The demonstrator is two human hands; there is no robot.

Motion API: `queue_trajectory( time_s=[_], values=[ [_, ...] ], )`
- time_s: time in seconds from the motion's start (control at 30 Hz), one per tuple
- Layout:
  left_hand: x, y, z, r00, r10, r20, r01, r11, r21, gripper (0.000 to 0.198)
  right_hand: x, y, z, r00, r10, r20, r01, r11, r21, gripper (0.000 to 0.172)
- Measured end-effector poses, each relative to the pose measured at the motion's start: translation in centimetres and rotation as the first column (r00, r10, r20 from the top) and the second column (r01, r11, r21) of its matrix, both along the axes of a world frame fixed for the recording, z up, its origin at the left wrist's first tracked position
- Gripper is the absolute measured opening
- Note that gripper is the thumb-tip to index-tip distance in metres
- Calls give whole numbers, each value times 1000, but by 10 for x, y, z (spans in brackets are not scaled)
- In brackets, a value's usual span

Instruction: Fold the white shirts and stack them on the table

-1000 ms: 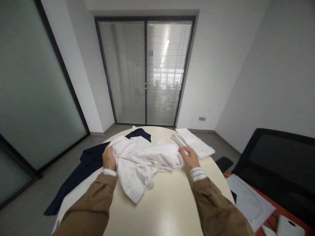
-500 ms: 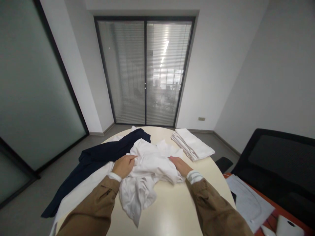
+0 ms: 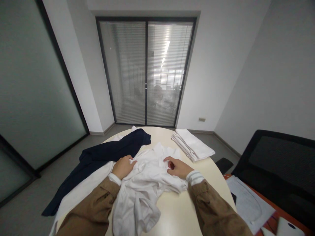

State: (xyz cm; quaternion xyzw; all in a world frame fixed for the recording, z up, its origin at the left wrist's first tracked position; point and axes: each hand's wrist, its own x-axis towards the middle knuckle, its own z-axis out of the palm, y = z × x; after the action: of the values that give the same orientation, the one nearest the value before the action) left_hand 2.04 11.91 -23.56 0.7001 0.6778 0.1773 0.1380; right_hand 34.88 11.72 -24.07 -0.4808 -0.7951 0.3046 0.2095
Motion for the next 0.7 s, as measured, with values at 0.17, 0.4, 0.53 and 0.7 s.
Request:
queue_trajectory(
  time_s=[0.17, 0.4, 0.53, 0.7],
  values=[
    [-6, 5, 0, 972, 80, 222, -123, 975, 186, 21, -1, -2, 4, 992, -40, 121, 34, 998, 49, 37],
    [-34, 24, 0, 623, 265, 736, -609, 755, 243, 46, 1, 0, 15, 892, -429, 143, 334, 837, 433, 27],
    [-28, 22, -7, 747, 129, 652, -402, 869, 289, 85, 3, 0, 16, 774, -606, 184, 491, 759, 428, 50],
    [-17, 17, -17, 937, 23, 348, -186, 877, 443, 94, 4, -3, 12, 712, -553, 433, 521, 829, 201, 63]
  ],
)
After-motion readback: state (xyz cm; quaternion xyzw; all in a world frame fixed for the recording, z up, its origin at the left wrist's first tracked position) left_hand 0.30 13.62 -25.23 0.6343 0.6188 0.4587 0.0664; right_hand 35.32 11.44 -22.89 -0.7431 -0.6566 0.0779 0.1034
